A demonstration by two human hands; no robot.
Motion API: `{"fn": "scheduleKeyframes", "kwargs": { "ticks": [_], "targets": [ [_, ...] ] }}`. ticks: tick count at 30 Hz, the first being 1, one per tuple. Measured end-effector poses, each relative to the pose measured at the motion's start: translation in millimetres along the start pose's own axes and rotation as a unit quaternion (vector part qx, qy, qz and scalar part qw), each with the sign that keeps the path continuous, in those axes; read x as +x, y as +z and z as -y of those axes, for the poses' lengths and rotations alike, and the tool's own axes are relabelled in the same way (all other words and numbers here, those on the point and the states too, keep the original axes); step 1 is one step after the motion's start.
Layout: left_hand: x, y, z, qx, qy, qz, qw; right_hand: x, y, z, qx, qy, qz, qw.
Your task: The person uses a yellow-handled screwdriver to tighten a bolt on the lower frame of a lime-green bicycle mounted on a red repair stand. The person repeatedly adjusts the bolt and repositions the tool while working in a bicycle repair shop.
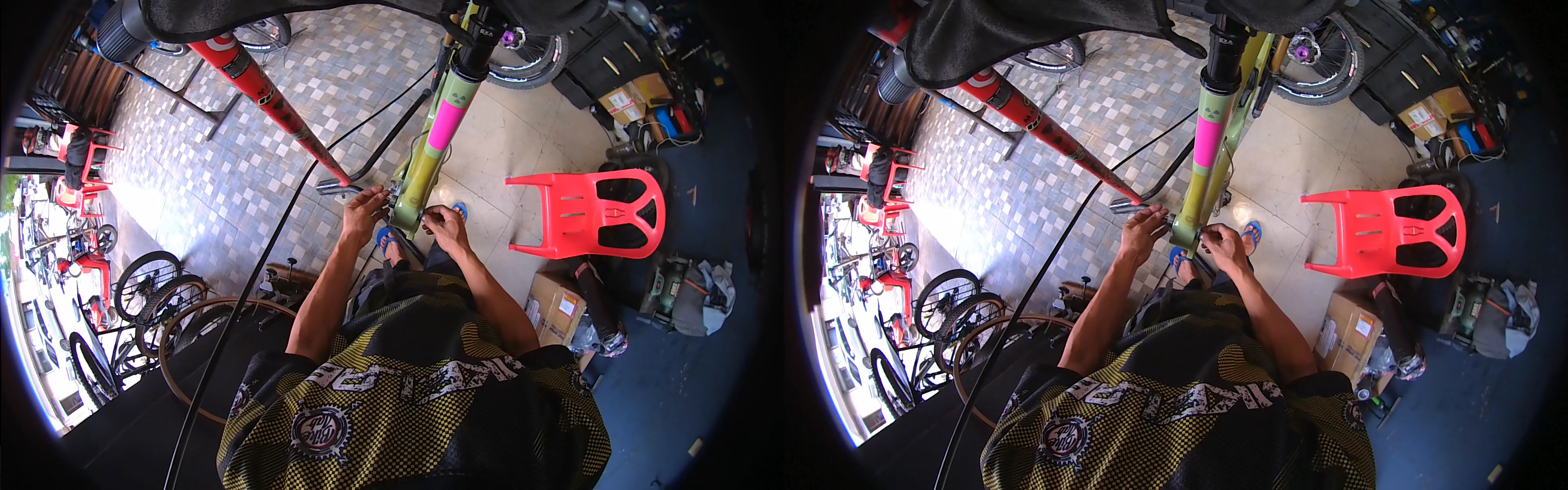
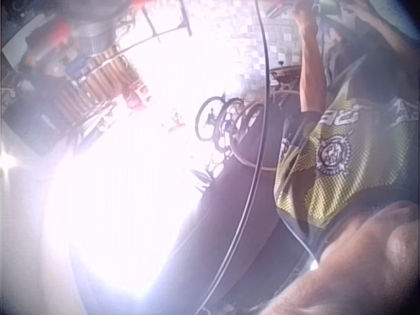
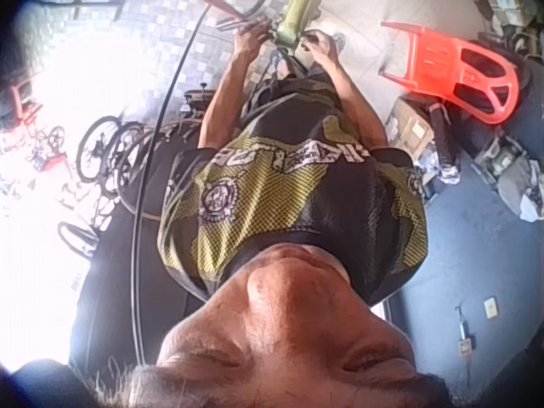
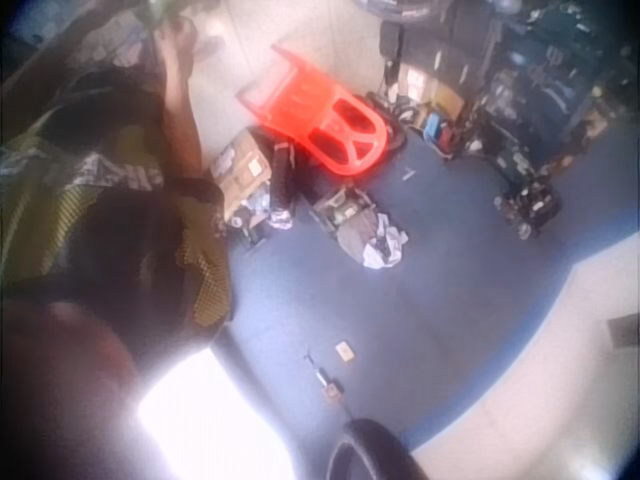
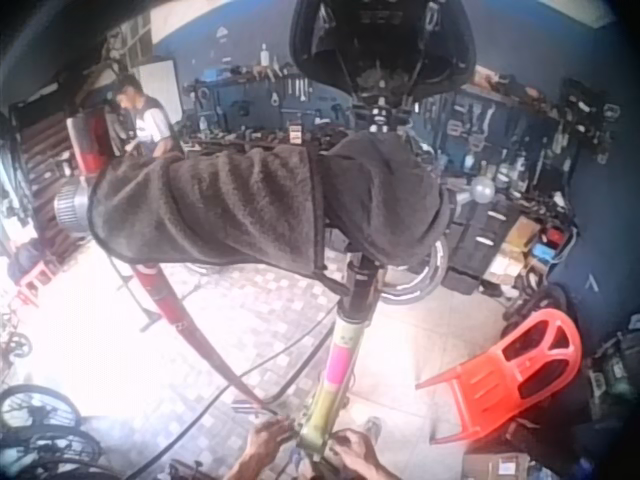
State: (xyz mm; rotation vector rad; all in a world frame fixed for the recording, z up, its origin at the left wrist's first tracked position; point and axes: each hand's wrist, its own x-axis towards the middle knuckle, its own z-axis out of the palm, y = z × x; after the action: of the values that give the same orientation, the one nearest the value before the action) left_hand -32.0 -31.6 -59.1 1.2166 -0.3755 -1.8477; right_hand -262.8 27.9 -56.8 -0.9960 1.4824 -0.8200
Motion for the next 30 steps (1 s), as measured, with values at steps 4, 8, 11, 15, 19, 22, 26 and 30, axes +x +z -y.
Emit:
{"fn": "scheduleKeyframes", "kwargs": {
  "ticks": [4, 8, 11, 15, 19, 22, 26, 30],
  "targets": [
    [9, -7, 10, 0.000, 0.018, -0.005, 1.000, -2, 1, 1, -0.014, -0.008, 0.001, 1.000],
    [12, -9, 12, 0.007, -0.003, -0.004, 1.000, 0, 0, -6, -0.035, -0.029, 0.000, 0.999],
    [11, -11, 9, 0.034, -0.028, 0.009, 0.999, 3, 0, -13, -0.052, -0.037, 0.001, 0.998],
    [7, -11, 2, 0.067, -0.016, 0.037, 0.997, 4, 1, -15, -0.065, -0.050, -0.003, 0.997],
    [4, -2, 2, 0.013, -0.023, -0.009, 1.000, 5, 1, -15, -0.083, -0.044, 0.003, 0.996],
    [6, -2, 7, 0.011, 0.008, -0.007, 1.000, 5, 2, -12, -0.094, -0.045, 0.000, 0.995],
    [9, -4, 8, 0.009, 0.033, 0.027, 0.999, 6, 2, -14, 0.013, 0.011, 0.009, 1.000],
    [10, -6, 8, 0.001, 0.046, 0.052, 0.998, 7, 5, -18, 0.028, 0.027, 0.012, 0.999]
  ]
}}
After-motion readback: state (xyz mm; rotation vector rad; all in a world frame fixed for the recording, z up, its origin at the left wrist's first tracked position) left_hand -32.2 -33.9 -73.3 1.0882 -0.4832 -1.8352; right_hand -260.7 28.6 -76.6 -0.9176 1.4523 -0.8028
